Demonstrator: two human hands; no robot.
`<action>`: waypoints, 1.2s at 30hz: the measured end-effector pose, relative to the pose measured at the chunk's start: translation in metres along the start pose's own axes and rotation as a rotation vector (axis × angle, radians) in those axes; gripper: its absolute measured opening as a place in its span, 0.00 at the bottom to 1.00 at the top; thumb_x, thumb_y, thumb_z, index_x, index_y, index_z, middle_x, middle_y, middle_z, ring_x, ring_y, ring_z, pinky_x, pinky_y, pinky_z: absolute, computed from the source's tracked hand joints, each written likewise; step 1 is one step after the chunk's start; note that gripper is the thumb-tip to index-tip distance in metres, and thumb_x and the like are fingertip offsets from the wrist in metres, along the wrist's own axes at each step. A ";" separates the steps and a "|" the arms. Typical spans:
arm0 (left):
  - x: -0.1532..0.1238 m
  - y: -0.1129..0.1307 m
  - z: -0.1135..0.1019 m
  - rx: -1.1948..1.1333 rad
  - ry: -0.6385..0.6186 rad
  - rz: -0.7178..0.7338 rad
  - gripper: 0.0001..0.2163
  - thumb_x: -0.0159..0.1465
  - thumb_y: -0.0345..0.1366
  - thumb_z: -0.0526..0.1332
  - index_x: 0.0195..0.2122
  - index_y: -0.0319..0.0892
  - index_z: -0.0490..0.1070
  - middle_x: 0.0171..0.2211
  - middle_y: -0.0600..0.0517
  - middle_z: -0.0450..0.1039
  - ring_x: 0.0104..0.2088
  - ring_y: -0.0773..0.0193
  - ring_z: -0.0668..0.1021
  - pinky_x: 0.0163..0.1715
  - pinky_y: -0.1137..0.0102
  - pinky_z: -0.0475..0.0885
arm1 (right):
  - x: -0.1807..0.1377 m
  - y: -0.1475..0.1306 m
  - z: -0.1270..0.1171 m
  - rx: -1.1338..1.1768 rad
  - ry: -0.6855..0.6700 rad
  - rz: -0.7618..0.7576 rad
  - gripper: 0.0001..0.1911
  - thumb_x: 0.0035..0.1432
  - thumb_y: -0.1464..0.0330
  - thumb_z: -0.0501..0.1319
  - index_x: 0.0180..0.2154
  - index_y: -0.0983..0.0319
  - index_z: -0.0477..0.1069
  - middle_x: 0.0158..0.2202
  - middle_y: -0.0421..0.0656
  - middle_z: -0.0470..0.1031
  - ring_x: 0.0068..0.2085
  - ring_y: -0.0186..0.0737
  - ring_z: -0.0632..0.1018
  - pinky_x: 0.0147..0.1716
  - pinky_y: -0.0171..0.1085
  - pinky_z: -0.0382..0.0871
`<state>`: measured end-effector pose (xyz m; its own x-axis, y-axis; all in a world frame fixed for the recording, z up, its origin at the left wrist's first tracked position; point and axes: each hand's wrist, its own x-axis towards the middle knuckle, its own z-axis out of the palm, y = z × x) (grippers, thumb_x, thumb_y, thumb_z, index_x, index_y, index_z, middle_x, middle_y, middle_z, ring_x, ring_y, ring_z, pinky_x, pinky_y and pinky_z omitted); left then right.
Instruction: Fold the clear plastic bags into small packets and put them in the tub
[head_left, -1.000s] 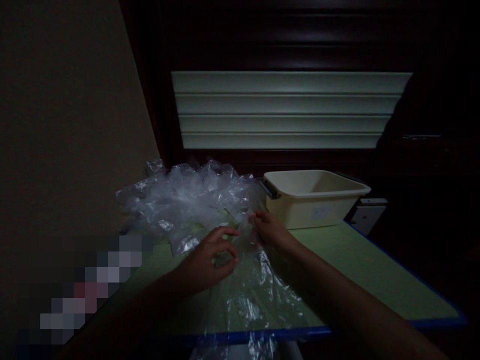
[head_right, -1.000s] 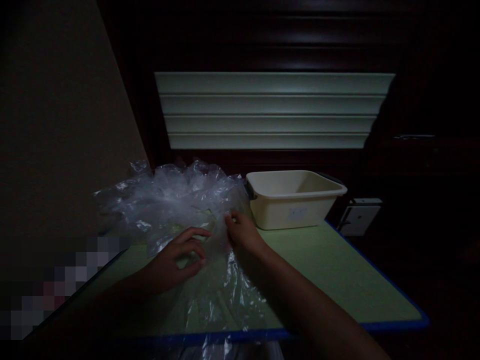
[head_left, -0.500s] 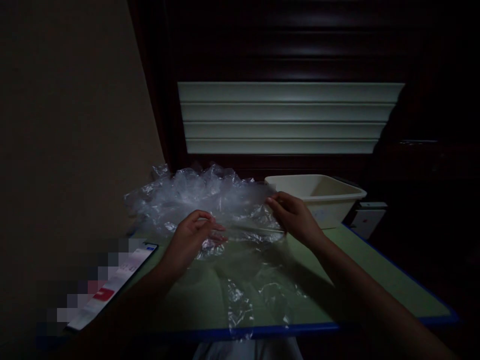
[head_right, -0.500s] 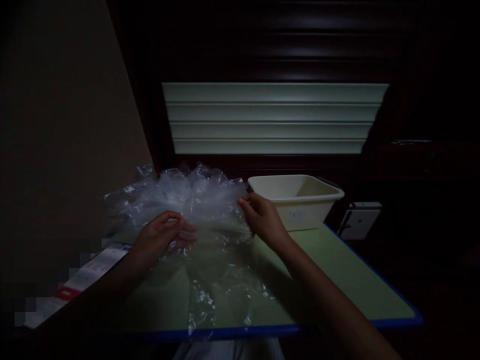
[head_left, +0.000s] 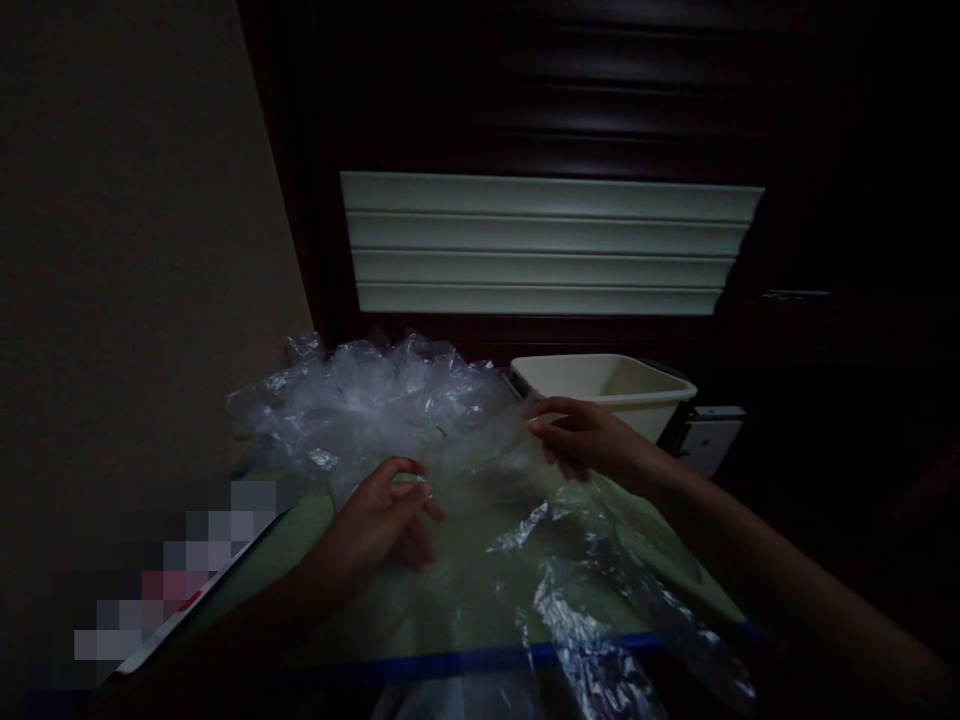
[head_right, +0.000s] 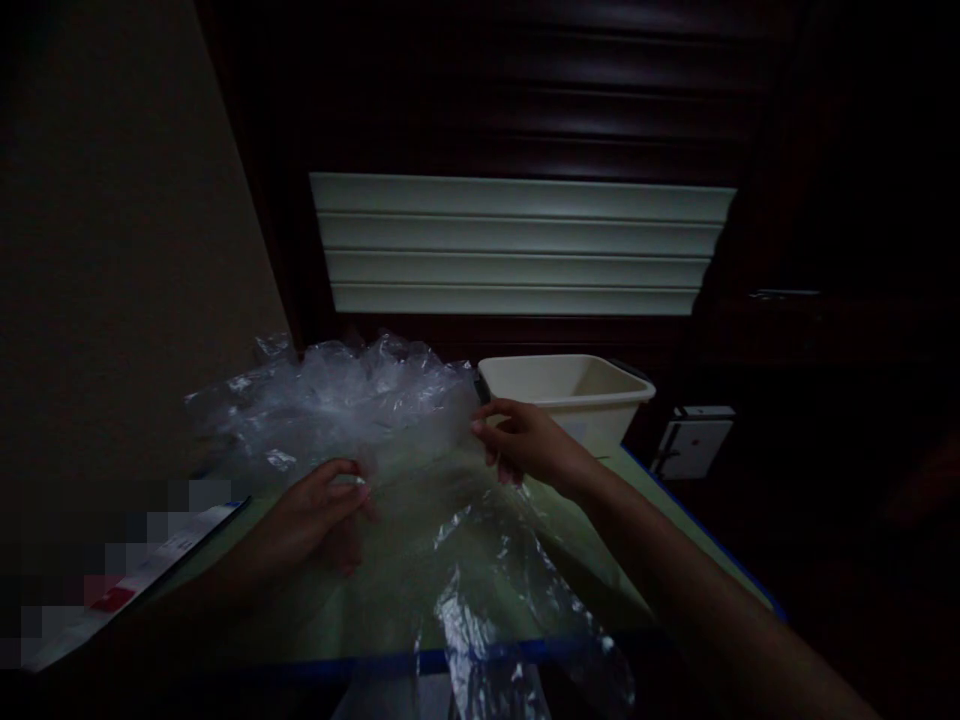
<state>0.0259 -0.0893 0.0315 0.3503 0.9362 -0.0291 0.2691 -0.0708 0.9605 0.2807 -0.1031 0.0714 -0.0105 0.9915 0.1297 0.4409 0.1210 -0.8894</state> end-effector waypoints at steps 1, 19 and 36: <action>0.005 -0.008 0.001 0.050 0.005 0.008 0.14 0.59 0.43 0.53 0.42 0.42 0.56 0.27 0.55 0.71 0.15 0.65 0.74 0.13 0.71 0.70 | 0.005 0.008 0.005 -0.050 -0.016 0.021 0.12 0.62 0.62 0.59 0.43 0.63 0.68 0.19 0.33 0.69 0.15 0.30 0.68 0.13 0.29 0.62; 0.004 -0.047 -0.018 1.062 -0.074 0.910 0.18 0.60 0.26 0.56 0.52 0.38 0.69 0.55 0.39 0.69 0.54 0.49 0.74 0.51 0.57 0.73 | 0.027 0.039 0.047 -0.795 -0.136 -0.262 0.12 0.66 0.70 0.56 0.49 0.64 0.70 0.47 0.50 0.74 0.46 0.47 0.77 0.45 0.47 0.71; 0.010 -0.076 -0.019 1.092 0.130 0.976 0.21 0.63 0.36 0.57 0.58 0.41 0.61 0.57 0.43 0.68 0.52 0.54 0.76 0.47 0.64 0.77 | 0.013 0.066 0.041 -0.769 -0.422 -0.430 0.34 0.66 0.54 0.50 0.65 0.68 0.53 0.67 0.59 0.49 0.67 0.54 0.52 0.63 0.57 0.46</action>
<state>-0.0083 -0.0684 -0.0370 0.7220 0.3847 0.5751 0.5283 -0.8433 -0.0991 0.2733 -0.0801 -0.0038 -0.5616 0.8240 0.0755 0.7880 0.5604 -0.2551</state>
